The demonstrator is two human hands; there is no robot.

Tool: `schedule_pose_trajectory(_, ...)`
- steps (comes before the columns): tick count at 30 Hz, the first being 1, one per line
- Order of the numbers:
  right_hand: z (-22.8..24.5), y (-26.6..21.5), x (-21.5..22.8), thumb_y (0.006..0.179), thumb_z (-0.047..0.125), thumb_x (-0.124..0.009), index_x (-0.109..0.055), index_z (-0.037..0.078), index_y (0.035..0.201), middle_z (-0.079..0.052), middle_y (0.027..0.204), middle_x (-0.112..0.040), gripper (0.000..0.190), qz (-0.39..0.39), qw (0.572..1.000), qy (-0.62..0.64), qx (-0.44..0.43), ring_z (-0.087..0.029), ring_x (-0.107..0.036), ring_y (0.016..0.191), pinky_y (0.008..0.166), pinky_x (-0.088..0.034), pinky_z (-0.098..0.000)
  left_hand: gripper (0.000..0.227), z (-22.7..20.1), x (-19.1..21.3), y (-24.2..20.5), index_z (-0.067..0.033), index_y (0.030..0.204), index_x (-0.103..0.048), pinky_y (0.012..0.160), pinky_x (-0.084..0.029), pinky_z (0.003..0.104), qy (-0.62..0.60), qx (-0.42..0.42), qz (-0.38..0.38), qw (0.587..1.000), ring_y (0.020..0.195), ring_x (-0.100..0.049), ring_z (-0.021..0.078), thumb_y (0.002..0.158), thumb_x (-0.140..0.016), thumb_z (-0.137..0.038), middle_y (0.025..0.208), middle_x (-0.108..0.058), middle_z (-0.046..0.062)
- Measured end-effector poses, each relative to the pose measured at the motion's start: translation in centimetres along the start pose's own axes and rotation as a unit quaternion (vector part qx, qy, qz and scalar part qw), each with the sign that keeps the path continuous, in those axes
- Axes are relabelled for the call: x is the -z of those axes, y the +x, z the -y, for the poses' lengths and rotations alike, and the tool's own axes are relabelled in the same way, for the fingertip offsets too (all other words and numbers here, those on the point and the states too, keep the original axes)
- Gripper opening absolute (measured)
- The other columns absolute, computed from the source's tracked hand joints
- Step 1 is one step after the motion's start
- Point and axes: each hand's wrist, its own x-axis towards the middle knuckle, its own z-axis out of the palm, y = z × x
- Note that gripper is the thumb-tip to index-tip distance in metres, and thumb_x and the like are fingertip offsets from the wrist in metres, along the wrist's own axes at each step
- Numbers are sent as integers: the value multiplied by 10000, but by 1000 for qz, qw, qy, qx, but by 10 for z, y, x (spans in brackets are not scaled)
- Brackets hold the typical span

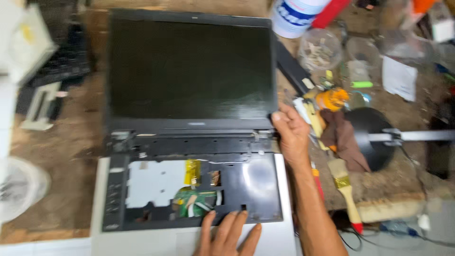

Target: The person disassembles a laptop by first opening the lid and then using a screwdriver to remove screws from the screen bezel. They proceed to detach the screen assembly and flip the laptop over to remove screws from the bottom casing, exposing the internal components.

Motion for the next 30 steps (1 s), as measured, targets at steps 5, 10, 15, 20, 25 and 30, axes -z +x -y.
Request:
schedule_pose_trajectory(5, -12, 3, 10, 1041, 197, -768, -687, 50, 1480, -23, 1181, -783, 470, -18, 999, -29, -20, -65, -696, 1003, 966, -568, -240, 265, 5, 14, -10, -240, 1400, -665, 1061, -551, 639, -20, -31, 66, 997, 1284, -719, 265, 1207, -495, -303, 1385, -777, 102)
schedule_pose_trajectory(10, -1, 3, 9, 1088, 168, -705, -655, -5, 1529, -68, 1254, -777, 476, -15, 999, -44, -15, -72, -704, 1054, 987, -581, -230, 196, -4, 7, -14, -225, 1374, -630, 1046, -595, 631, -29, 0, 41, 999, 1288, -745, 234, 1224, -593, -345, 1402, -770, 86)
schedule_pose_trajectory(15, -7, 8, 18, 1088, 178, -695, -637, -34, 1525, -88, 1328, -753, 490, -6, 997, -77, -4, -114, -691, 1164, 1094, -566, -262, 181, -17, -5, -25, -272, 1262, -631, 1069, -562, 615, -32, 59, 5, 998, 1286, -782, 180, 1193, -631, -439, 1309, -819, -38)
schedule_pose_trajectory(20, -1, 6, 11, 1086, 161, -685, -653, -30, 1505, -98, 1332, -755, 461, -6, 998, -69, -8, -125, -702, 1152, 1061, -576, -265, 383, 9, 20, -66, -307, 1390, -697, 1120, -427, 745, -37, 60, 70, 995, 1434, -660, 248, 1152, -653, -603, 1448, -780, 15)
schedule_pose_trajectory(25, -10, 10, 18, 1066, 166, -717, -668, -13, 1493, -80, 1260, -780, 466, -25, 997, -69, -26, -94, -714, 1055, 959, -592, -243, 384, 48, 53, -88, -325, 1358, -674, 1194, -359, 776, 26, 111, 20, 993, 1420, -688, 203, 1105, -533, -577, 1449, -774, -29)
schedule_pose_trajectory(30, -21, 15, 21, 1058, 207, -766, -689, -16, 1471, 92, 1028, -694, 475, -45, 995, -89, -2, -6, -600, 931, 862, -527, -185, 313, 71, 96, -87, -337, 1220, -762, 1212, -397, 736, 87, 181, 30, 979, 1363, -709, 210, 1049, -504, -381, 1401, -774, -26)
